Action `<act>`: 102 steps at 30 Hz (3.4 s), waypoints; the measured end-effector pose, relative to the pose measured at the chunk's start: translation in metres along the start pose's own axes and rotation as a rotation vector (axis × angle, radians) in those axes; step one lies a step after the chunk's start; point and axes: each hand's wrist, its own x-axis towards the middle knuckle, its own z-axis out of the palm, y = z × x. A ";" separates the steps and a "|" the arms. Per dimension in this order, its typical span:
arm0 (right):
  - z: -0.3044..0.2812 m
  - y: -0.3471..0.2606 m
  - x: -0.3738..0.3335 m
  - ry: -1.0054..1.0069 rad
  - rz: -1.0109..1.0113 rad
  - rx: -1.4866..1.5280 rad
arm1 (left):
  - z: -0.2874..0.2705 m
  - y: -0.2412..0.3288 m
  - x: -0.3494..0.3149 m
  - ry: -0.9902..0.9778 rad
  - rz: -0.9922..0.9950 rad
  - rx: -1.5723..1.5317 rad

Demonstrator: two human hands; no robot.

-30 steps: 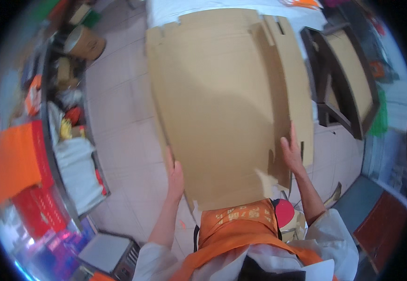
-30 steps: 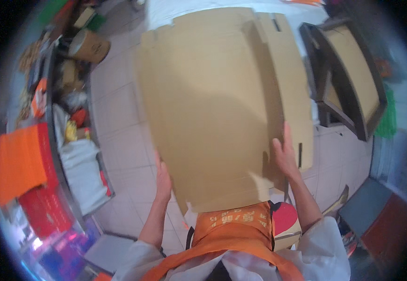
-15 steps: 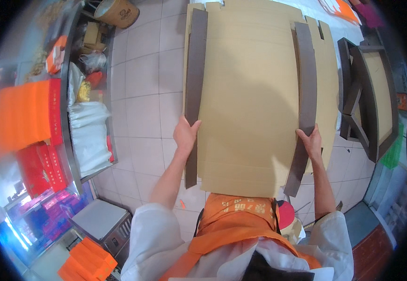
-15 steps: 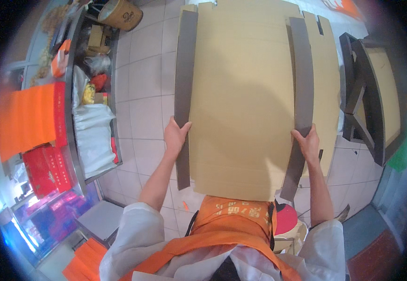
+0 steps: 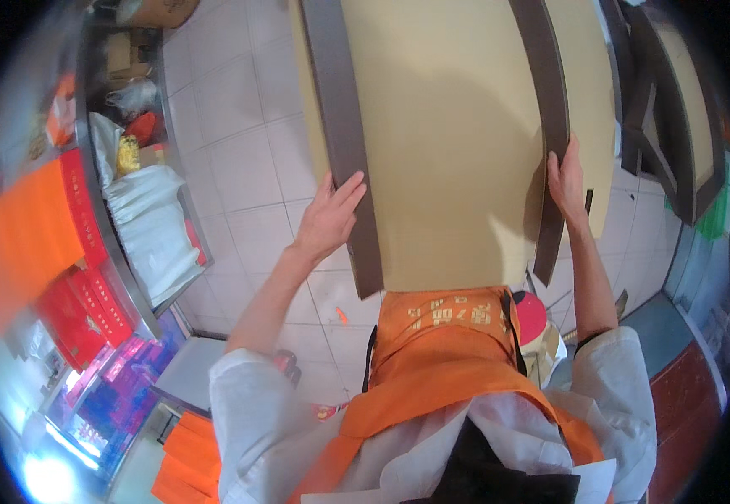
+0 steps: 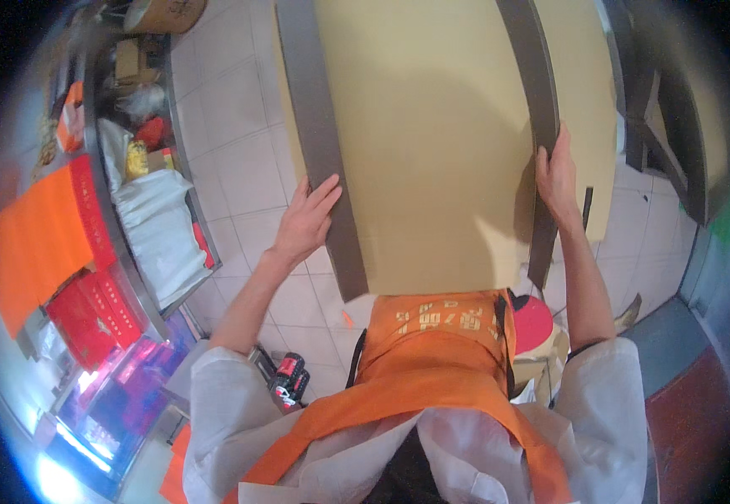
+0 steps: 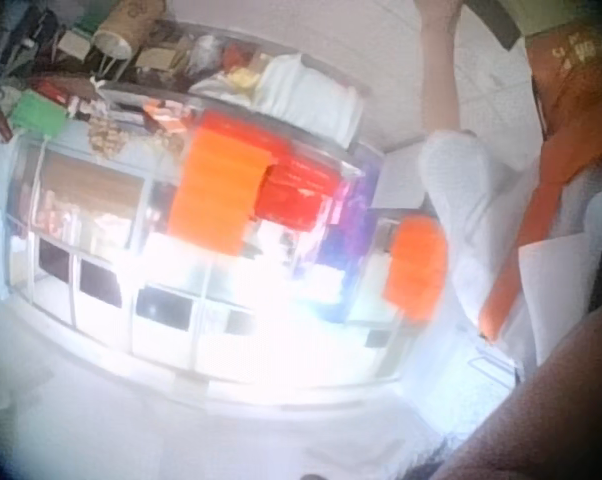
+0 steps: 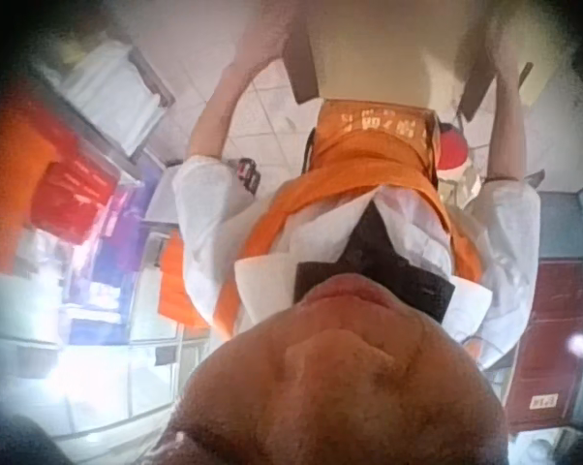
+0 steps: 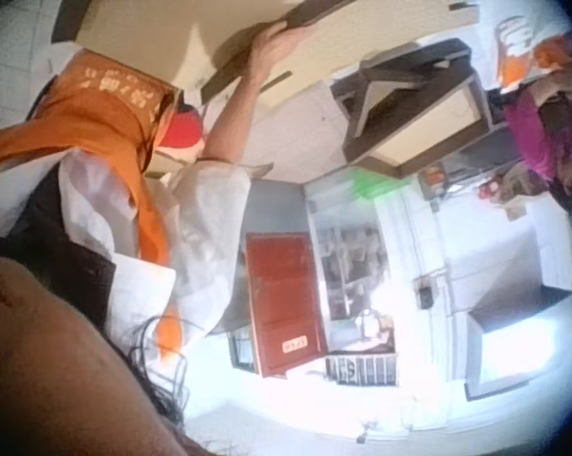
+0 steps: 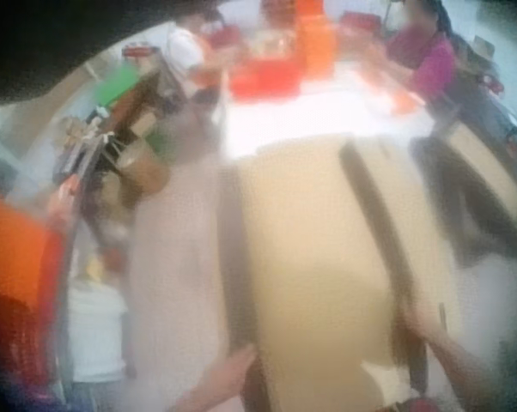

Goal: The person assembles a cardboard box by folding and interlocking its flaps. They work on the floor, then move to a table to continue folding and securing the box structure.

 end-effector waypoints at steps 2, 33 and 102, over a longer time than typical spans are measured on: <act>-0.004 0.005 0.002 -0.006 -0.039 0.019 | -0.004 -0.006 -0.022 -0.166 0.107 -0.007; -0.003 0.024 0.021 -0.023 -0.257 0.029 | 0.070 0.063 -0.058 0.240 0.071 0.324; -0.028 -0.005 -0.109 -0.112 -0.743 -0.222 | 0.114 0.131 0.124 -0.287 0.427 -0.261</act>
